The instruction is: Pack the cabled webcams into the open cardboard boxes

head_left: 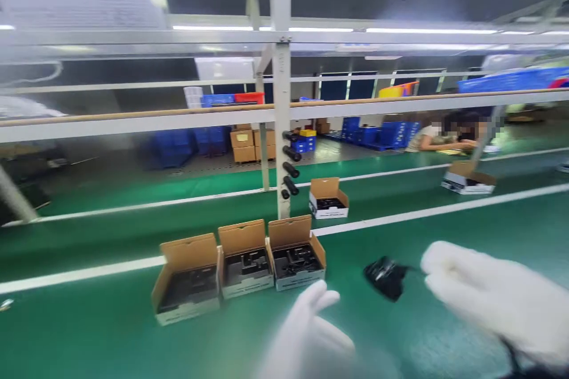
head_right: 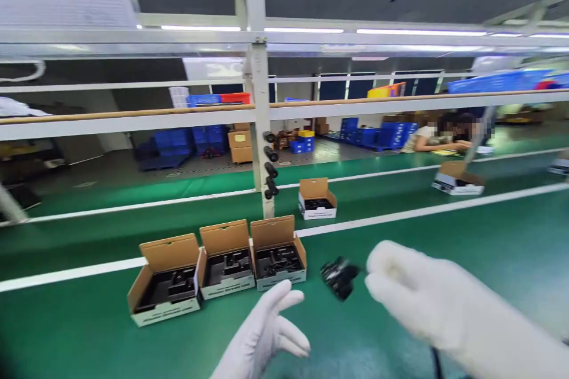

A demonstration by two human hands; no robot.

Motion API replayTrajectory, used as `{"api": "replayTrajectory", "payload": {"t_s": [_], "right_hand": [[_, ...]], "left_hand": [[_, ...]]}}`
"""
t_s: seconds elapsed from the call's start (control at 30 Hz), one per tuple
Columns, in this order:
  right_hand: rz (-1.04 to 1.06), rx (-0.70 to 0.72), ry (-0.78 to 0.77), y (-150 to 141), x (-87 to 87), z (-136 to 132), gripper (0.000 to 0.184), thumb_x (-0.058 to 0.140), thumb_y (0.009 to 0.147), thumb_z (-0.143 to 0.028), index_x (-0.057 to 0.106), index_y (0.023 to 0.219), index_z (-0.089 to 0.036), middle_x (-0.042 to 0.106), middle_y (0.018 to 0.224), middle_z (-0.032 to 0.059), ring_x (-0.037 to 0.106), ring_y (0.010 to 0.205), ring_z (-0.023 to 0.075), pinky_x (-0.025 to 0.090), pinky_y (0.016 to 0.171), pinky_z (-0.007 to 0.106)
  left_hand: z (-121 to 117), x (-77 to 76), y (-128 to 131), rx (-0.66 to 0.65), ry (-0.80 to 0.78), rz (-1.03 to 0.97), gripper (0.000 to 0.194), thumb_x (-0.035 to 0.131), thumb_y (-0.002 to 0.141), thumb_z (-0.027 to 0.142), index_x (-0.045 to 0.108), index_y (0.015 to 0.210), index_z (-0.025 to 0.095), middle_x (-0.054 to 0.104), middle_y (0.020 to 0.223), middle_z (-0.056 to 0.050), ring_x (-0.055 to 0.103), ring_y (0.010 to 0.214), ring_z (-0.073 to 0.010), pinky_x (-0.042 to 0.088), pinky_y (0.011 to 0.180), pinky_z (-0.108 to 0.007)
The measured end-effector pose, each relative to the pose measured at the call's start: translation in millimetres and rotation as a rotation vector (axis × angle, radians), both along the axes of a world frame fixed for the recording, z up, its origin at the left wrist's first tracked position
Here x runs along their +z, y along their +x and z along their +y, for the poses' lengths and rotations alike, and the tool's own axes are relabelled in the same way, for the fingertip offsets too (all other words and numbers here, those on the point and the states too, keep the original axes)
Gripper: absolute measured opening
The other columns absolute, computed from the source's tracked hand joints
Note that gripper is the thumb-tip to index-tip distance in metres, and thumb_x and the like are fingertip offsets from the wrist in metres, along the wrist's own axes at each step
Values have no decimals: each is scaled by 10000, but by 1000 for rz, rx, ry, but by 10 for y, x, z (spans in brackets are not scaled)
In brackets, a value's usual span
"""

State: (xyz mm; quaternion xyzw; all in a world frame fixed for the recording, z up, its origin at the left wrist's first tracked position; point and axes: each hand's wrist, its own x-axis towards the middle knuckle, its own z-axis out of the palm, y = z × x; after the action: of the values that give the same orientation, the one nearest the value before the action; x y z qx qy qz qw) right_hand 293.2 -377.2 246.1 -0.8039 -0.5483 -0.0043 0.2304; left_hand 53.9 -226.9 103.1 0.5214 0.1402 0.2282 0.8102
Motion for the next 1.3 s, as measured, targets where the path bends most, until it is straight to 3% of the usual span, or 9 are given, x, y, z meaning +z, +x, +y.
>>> {"api": "replayTrajectory", "payload": {"t_s": [0.17,0.33,0.4,0.57,0.77,0.9,1.03,1.17,1.3], "right_hand": [[68,305,-251,-1139,-230,799,276,394,865,-479,483,679,-295,617,614,30,540,549,226,363,473,339],[-111,665,-264,-1170,-554,1247,285,454,886,-506,637,824,-298,621,645,-11,536,545,172,351,510,272],[-183,612,-182,-942,-577,1553,303,437,909,-472,634,804,-266,622,686,0,541,581,163,335,534,270],[-119,27,221,-220,-608,2530,288,512,899,-511,553,833,-233,642,788,12,593,702,183,354,618,283],[106,-120,337,-11,-855,3233,392,614,805,-564,532,965,-215,672,894,46,641,790,224,413,651,291],[153,-121,407,-70,-885,3377,355,545,848,-526,534,1018,-215,685,960,76,648,891,248,438,716,312],[174,-49,378,-3,-792,3283,316,536,833,-481,543,978,-200,686,922,72,644,873,230,448,743,307],[207,106,217,-165,-699,2839,260,535,829,-447,562,929,-208,662,726,8,622,663,186,459,690,302],[169,478,-7,-725,-601,2167,181,564,816,-340,575,953,-222,649,729,-11,602,635,163,470,619,275]], "left_hand": [[57,-103,-39,-35,-364,-197,755,619,717,732,582,1290,242,603,1252,-122,650,829,-216,488,875,-423],[404,-200,-306,160,-436,-167,527,745,721,547,660,1097,189,649,878,-66,588,705,-164,464,764,-336],[475,-226,-417,281,-421,-223,482,770,713,518,643,1083,237,638,896,-33,495,585,-93,427,642,-272],[561,-272,-504,373,-391,-310,474,789,654,596,614,893,226,580,759,28,433,563,-51,365,586,-205],[711,-374,-498,301,-350,-132,487,718,687,657,587,797,202,471,557,30,482,536,-108,380,539,-237],[783,-348,-596,377,-230,-128,523,654,691,727,582,771,215,519,638,-2,553,595,-132,406,516,-236],[767,-163,-578,413,-260,-154,454,690,719,633,551,828,216,504,656,26,455,470,-81,333,405,-205],[726,69,-547,442,-438,-226,395,743,745,470,541,939,192,541,732,29,389,448,-27,206,353,-146],[743,141,-534,336,-529,-337,424,700,794,523,554,981,171,506,672,56,209,388,24,99,330,-108]]}}
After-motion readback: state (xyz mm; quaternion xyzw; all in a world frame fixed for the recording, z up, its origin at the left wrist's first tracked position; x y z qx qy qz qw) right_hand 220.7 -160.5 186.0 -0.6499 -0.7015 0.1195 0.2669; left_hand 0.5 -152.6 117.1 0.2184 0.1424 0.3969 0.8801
